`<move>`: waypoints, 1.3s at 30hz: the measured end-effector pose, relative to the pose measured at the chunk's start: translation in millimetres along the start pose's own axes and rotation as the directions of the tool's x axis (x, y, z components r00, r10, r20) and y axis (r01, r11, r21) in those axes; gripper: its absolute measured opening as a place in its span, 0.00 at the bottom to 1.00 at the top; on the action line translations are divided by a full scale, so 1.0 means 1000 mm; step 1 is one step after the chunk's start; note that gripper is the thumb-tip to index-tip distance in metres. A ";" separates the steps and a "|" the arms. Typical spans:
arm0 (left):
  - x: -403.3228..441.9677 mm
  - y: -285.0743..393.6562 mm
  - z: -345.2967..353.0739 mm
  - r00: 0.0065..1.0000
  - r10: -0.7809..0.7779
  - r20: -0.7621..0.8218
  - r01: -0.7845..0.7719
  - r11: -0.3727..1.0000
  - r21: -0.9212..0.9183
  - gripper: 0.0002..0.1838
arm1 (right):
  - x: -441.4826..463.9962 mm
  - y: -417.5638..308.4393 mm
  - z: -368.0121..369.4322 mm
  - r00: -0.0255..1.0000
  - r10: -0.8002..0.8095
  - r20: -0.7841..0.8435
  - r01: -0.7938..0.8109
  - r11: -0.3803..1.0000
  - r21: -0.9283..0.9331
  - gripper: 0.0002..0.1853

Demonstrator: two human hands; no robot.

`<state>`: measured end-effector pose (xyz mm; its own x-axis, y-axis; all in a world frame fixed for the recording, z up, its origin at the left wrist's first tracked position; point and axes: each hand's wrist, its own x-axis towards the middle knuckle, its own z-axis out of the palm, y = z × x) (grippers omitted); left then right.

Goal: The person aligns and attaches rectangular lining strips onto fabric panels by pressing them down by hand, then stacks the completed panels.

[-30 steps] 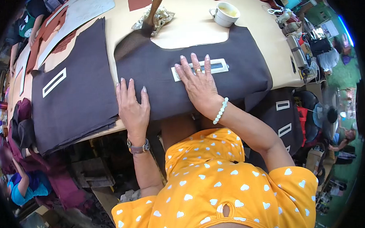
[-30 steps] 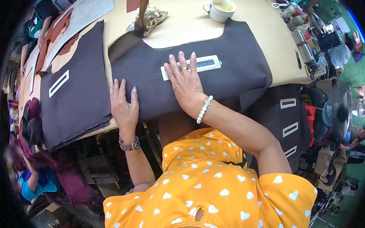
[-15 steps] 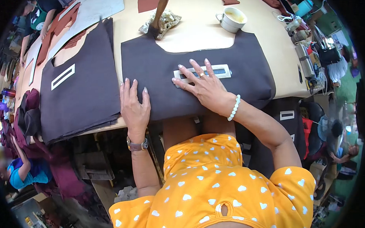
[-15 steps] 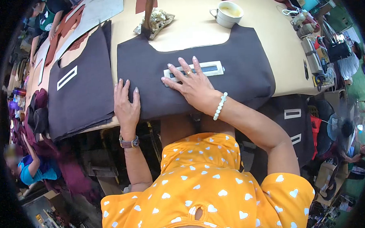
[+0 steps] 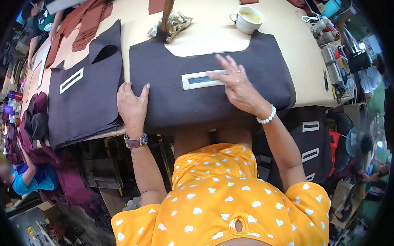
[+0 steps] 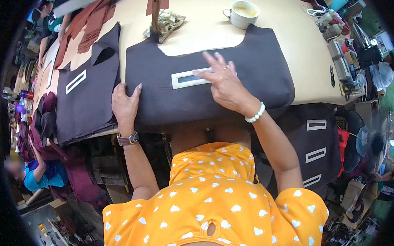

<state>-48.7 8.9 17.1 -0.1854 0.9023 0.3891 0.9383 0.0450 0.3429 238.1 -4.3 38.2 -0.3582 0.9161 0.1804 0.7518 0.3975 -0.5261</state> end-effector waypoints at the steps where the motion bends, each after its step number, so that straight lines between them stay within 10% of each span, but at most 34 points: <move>1: 0.002 0.002 0.000 1.000 -0.020 0.014 0.020 1.000 0.019 0.23 | -0.003 0.004 -0.005 0.996 0.035 -0.077 -0.037 0.999 -0.029 0.27; 5: 0.009 -0.003 0.003 0.996 -0.047 0.079 0.053 0.996 -0.076 0.21 | -0.027 0.063 -0.029 0.860 0.184 -0.475 -0.413 0.798 -0.439 0.29; 10: 0.017 0.011 -0.013 0.950 -0.225 0.215 0.248 0.965 -0.087 0.28 | -0.034 0.095 -0.067 0.619 0.603 -0.503 -0.768 0.601 -0.224 0.35; 14: 0.020 0.016 -0.025 0.914 -0.280 0.294 0.351 0.908 -0.227 0.40 | -0.022 0.114 -0.073 0.594 0.666 -0.452 -0.750 0.662 -0.011 0.35; 18: 0.030 0.004 -0.007 0.981 0.146 0.128 -0.017 0.722 -0.692 0.34 | -0.011 0.136 -0.070 0.645 0.581 -0.496 -0.633 0.770 0.078 0.33; 20: 0.040 0.001 -0.017 0.956 0.180 0.232 0.054 0.667 -0.743 0.31 | -0.005 0.117 -0.079 0.619 0.618 -0.485 -0.633 0.758 0.157 0.31; 23: 0.047 0.012 -0.049 0.970 0.159 0.183 0.040 0.640 -0.768 0.28 | -0.015 0.138 -0.074 0.575 0.229 -0.785 -0.338 0.941 0.027 0.31; 29: 0.012 0.035 -0.079 0.946 0.231 0.229 0.065 0.555 -0.829 0.32 | -0.094 0.118 -0.095 0.541 0.409 -0.735 -0.366 0.901 0.233 0.32; 36: -0.050 0.119 -0.045 0.606 0.533 0.591 0.325 0.512 -0.795 0.24 | -0.318 0.113 -0.124 0.340 0.694 -0.635 -0.552 0.694 0.463 0.35; 39: -0.098 0.181 -0.015 0.440 0.742 0.505 0.248 0.441 -0.863 0.20 | -0.445 0.089 -0.139 0.232 0.771 -0.593 -0.788 0.506 0.350 0.37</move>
<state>134.8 -78.5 53.9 0.7624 0.6471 -0.0063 0.1157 -0.1267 0.9852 541.1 -369.4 26.7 0.8249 0.5503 0.1293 0.4693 -0.5391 -0.6994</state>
